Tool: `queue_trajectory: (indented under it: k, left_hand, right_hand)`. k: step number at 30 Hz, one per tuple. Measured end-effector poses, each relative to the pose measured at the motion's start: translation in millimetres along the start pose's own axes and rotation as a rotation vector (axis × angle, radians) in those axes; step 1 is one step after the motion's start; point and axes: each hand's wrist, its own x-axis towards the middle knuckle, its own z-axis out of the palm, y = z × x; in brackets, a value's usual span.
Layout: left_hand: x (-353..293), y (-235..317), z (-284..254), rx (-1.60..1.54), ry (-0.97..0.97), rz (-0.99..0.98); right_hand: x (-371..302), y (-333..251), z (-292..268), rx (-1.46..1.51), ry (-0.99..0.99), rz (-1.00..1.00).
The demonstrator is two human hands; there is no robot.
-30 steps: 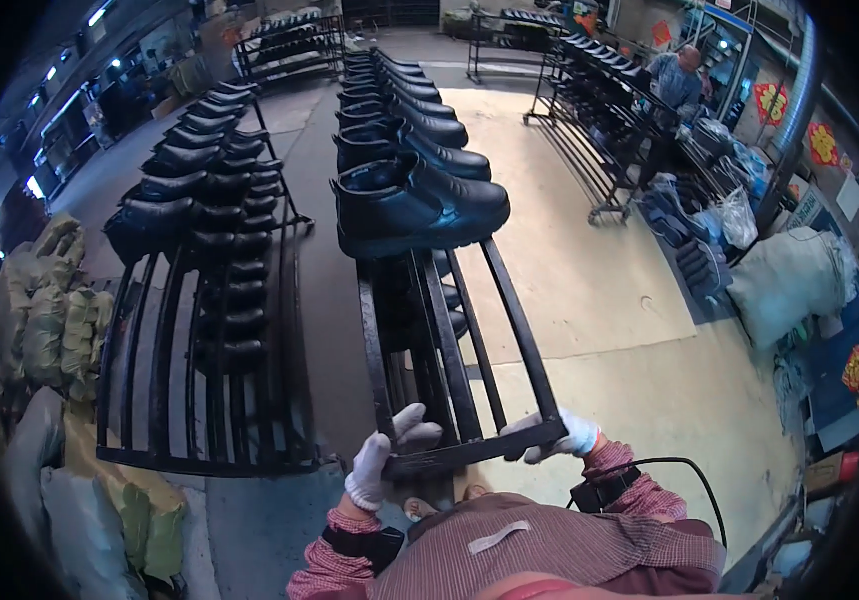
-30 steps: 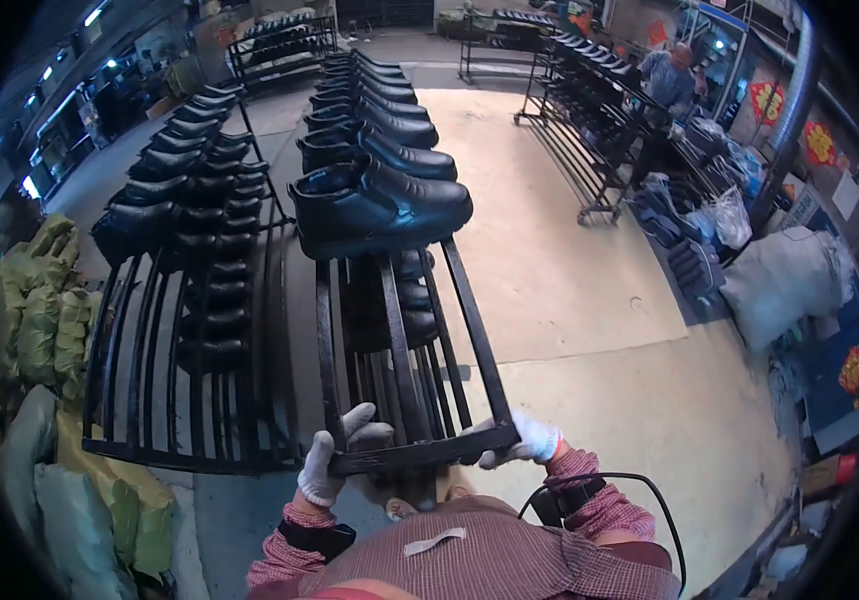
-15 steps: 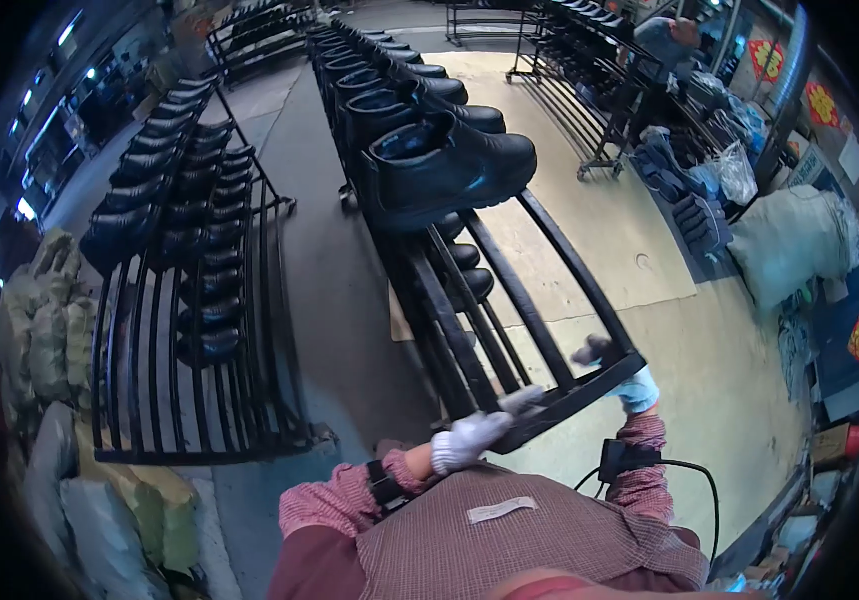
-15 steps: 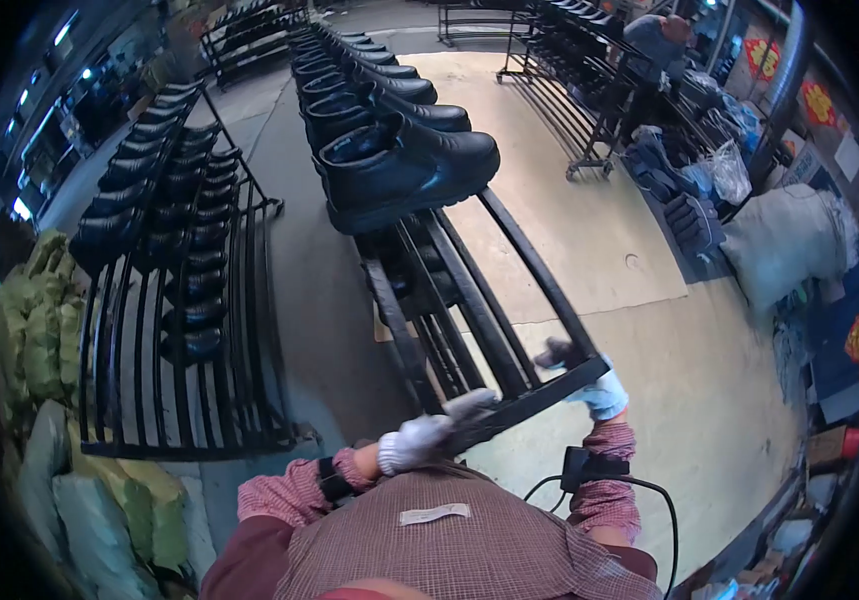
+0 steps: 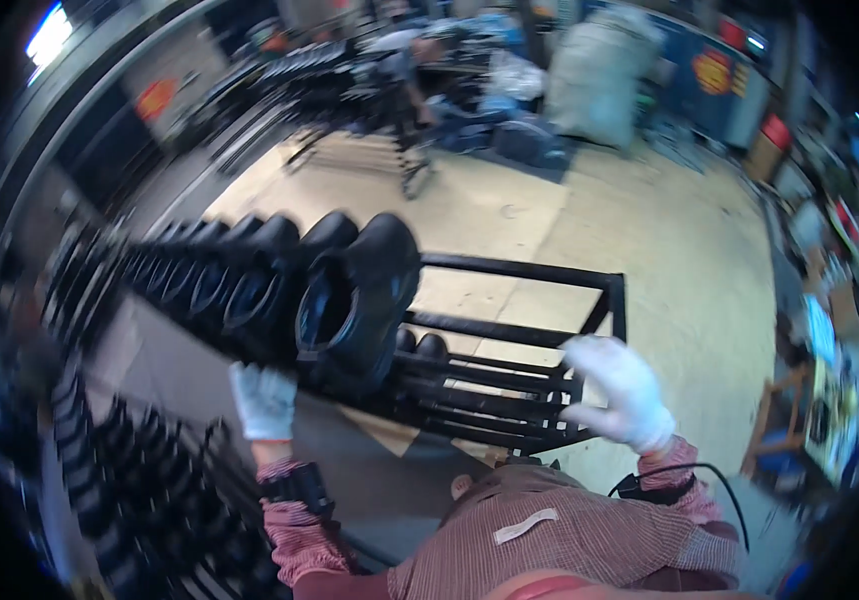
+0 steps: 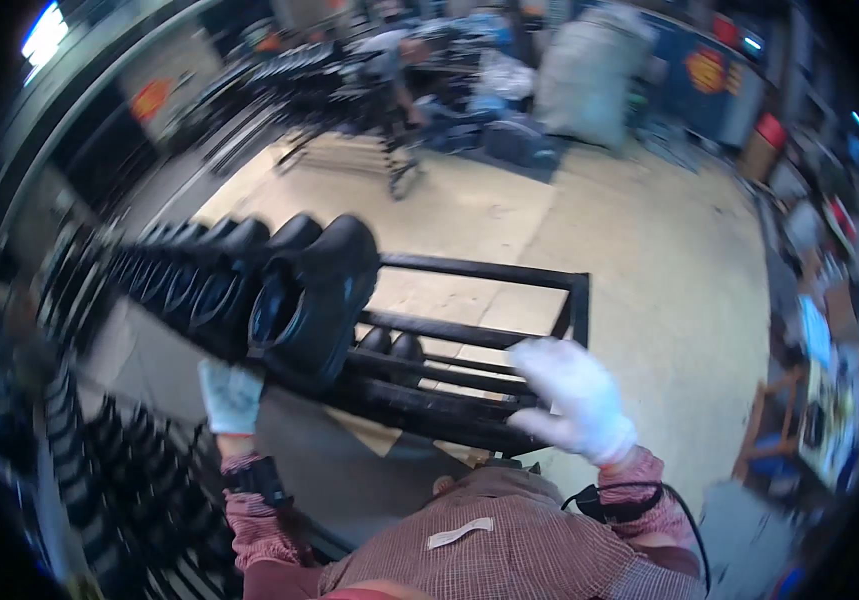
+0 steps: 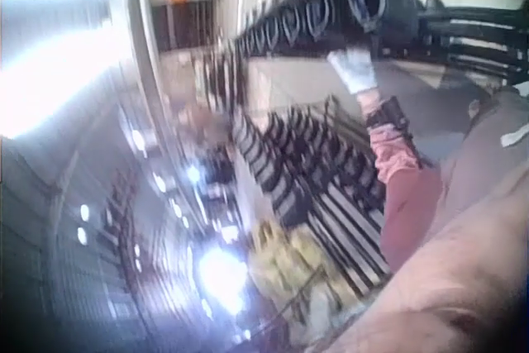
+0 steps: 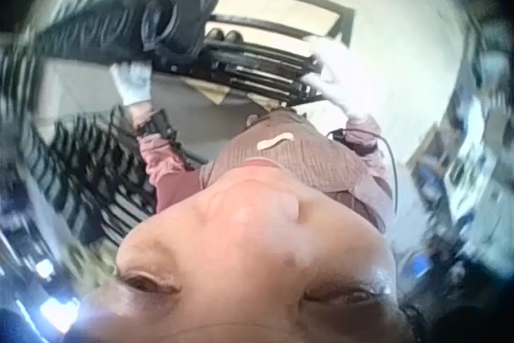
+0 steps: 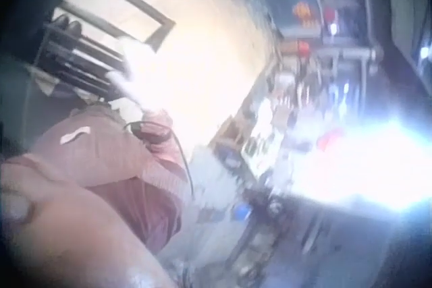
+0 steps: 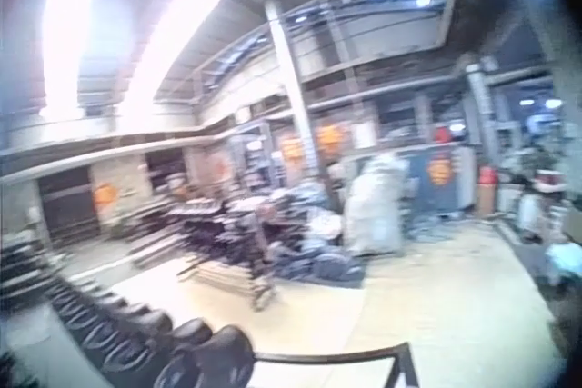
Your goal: Polishing and inspecting finished leather shoes at a shoe manufacturing workstation.
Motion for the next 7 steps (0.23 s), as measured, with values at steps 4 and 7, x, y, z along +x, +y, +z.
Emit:
queue_trajectory:
  k: [4, 7]
  left_hand:
    - [108, 57, -62, -0.04, 0.147, 0.089]
    - [150, 46, -107, 0.078, -0.543, -0.001]
  right_hand:
    - [6, -23, 19, -0.331, -0.027, 0.04]
    - [-3, -48, 37, -0.264, -0.3, 0.174]
